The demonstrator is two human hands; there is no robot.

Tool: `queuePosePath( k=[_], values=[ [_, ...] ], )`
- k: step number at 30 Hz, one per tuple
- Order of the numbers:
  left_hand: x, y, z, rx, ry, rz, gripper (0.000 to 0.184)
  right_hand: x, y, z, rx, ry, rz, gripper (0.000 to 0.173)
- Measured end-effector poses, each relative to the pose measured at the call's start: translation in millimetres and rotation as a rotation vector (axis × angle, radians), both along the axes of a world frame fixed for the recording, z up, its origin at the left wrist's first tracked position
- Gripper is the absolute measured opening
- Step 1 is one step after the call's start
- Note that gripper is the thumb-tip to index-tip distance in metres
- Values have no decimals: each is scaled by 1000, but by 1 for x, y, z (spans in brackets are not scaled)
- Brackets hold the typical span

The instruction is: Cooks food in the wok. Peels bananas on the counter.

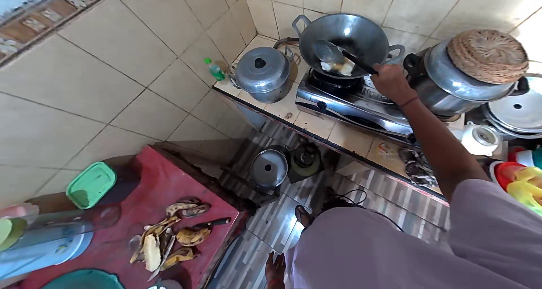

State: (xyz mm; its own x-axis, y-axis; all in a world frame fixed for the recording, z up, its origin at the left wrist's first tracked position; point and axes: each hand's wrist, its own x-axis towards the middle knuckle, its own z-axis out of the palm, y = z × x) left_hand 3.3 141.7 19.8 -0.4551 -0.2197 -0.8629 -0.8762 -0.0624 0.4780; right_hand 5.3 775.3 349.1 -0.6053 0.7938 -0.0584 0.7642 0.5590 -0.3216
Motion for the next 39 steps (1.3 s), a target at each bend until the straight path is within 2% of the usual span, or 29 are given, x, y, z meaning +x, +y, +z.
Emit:
queuePosePath(
  k=[7,11,15,17,21,26,31,39],
  values=[
    [-3,5,6,-13,-17,-6,48,1,14,-8,-48,124,61,24],
    [1,2,3,2,-12,0,49,17,12,9,-84,139,65,22],
    [4,3,0,-4,-6,4,49,21,17,5,-90,137,39,24],
    [5,3,-3,0,-2,0,50,19,25,-4,-169,148,-44,26],
    [1,5,-3,11,-1,12,48,22,44,-19,-497,292,-257,22],
    [1,3,-9,6,-10,30,47,40,56,-27,-724,582,-324,11],
    [5,6,4,10,22,-18,47,51,53,-25,-768,661,-319,11],
    [1,7,-3,4,21,-27,46,60,29,-3,-786,705,-260,12]
  ],
)
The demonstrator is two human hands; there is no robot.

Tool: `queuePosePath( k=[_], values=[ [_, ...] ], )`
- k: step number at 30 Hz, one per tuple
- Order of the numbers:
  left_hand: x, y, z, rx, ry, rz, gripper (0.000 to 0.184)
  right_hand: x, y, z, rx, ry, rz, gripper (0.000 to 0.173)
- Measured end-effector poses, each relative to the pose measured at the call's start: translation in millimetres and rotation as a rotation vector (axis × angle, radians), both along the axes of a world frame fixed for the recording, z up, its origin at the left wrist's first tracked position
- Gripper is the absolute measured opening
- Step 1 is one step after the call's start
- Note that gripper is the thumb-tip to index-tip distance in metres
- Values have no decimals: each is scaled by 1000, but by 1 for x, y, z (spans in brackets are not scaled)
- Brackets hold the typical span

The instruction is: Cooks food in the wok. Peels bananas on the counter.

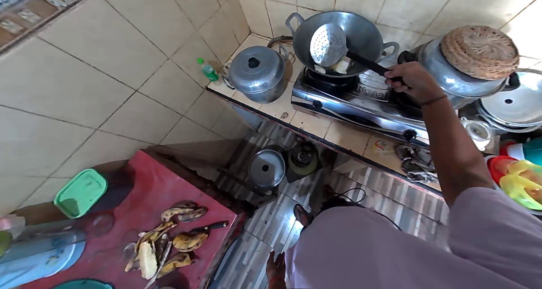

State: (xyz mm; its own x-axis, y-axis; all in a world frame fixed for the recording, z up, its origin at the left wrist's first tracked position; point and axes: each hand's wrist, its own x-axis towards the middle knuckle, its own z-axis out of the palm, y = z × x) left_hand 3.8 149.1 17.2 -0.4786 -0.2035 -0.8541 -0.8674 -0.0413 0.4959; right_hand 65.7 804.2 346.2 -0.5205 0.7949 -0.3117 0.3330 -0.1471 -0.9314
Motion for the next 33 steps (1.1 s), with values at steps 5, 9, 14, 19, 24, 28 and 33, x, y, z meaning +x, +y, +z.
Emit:
queuePosePath(
  k=[5,9,14,19,24,28,33],
  values=[
    [-2,4,1,19,9,8,46,-3,-8,3,92,-27,2,16],
    [-3,8,6,9,3,13,46,-7,-2,-1,197,-136,-41,22],
    [-1,-2,-4,11,-14,25,47,-10,12,-11,408,-365,-31,29],
    [-1,-5,-2,6,-32,24,47,-18,16,-2,697,-563,39,29],
    [-6,-1,1,-1,-33,14,46,-29,30,1,696,-625,16,30],
    [-7,4,3,-1,-14,-29,45,-33,38,-5,655,-628,-10,30],
    [-7,5,-2,-8,-20,-34,47,-29,47,-19,530,-569,-49,32]
  ],
)
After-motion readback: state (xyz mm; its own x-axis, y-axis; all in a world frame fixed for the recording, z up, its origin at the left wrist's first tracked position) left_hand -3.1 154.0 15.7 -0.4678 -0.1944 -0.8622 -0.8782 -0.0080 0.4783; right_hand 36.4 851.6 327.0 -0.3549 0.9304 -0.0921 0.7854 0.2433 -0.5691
